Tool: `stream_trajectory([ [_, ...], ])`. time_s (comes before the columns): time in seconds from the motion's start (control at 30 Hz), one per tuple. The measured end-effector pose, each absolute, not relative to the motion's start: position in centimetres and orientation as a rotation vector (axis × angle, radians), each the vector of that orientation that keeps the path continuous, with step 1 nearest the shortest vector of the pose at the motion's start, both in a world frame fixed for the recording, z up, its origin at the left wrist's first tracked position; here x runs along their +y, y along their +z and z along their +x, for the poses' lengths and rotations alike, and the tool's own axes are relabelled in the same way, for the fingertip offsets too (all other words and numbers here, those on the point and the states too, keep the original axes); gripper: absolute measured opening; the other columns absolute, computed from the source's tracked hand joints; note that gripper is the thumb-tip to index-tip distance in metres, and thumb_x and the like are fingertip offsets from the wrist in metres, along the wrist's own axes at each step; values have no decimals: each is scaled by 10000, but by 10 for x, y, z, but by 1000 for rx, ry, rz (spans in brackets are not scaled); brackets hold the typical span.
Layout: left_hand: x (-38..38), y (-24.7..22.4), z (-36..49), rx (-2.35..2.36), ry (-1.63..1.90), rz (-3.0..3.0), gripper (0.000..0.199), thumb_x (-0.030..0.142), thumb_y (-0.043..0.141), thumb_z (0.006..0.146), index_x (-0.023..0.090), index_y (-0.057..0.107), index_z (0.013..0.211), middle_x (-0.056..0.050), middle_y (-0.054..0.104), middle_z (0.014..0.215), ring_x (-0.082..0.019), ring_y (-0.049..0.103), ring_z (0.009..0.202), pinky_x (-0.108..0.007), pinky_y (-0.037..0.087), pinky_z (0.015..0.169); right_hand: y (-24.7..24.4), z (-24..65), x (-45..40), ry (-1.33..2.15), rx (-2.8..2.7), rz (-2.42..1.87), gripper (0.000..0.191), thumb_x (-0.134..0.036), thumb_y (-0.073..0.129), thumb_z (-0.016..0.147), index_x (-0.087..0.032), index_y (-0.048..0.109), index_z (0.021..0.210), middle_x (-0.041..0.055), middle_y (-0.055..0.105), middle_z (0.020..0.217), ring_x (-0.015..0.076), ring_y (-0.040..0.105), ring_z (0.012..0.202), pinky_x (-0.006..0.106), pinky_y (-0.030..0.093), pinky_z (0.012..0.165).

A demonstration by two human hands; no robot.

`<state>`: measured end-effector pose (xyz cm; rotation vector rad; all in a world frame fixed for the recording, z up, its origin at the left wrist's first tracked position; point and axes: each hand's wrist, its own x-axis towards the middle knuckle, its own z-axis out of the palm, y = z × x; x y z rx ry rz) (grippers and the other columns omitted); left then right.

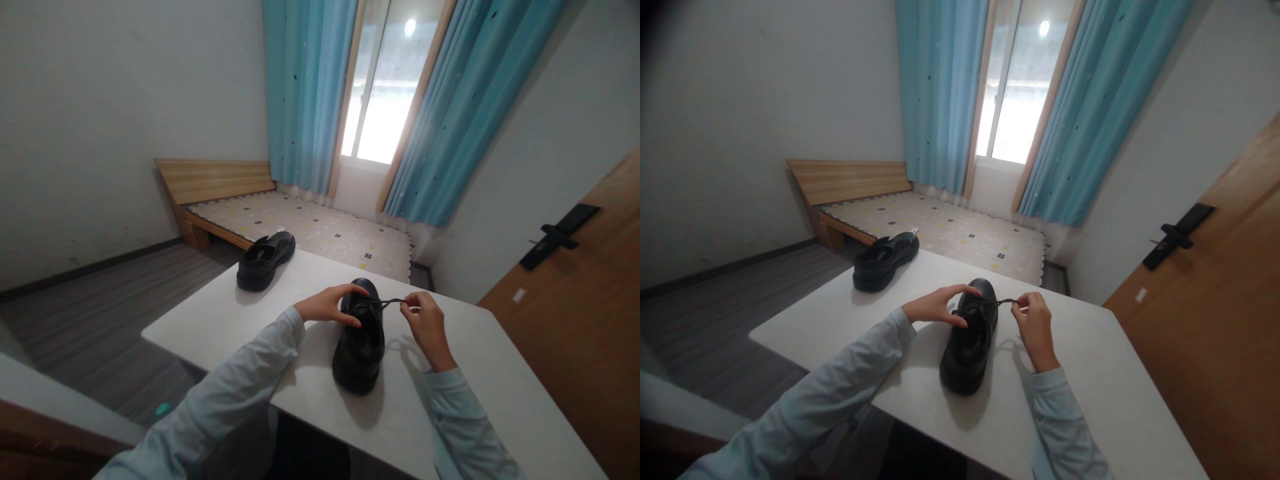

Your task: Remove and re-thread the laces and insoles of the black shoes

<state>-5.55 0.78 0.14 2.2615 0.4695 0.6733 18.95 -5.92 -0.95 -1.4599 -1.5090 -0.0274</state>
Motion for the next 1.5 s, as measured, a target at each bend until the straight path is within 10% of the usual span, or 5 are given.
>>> stream_trajectory([
  [0.63,7,2,-55,447,696,2235,619,370,743,654,235,521,1216,-64,545,1257,-216,490,1176,-342,340,1026,-4,185,-63,179,-1203,-1371,259,-278,625,696,-191,536,923,82,635,935,224,605,864,420,459,794],
  [0.97,4,5,-54,415,754,2200,493,365,697,716,213,558,1165,-56,582,1210,-190,506,1161,-314,337,1031,-5,164,-70,419,-1671,-1305,593,-417,653,730,-246,426,1250,106,442,1342,272,366,1278,512,280,1040],
  [1.5,6,-2,-46,606,1064,2294,244,405,685,723,170,669,786,-42,613,890,-173,543,913,-293,390,874,-25,158,-64,543,-1841,-1282,693,-405,634,748,-202,329,1337,138,435,1353,275,385,1282,493,246,1090],
])
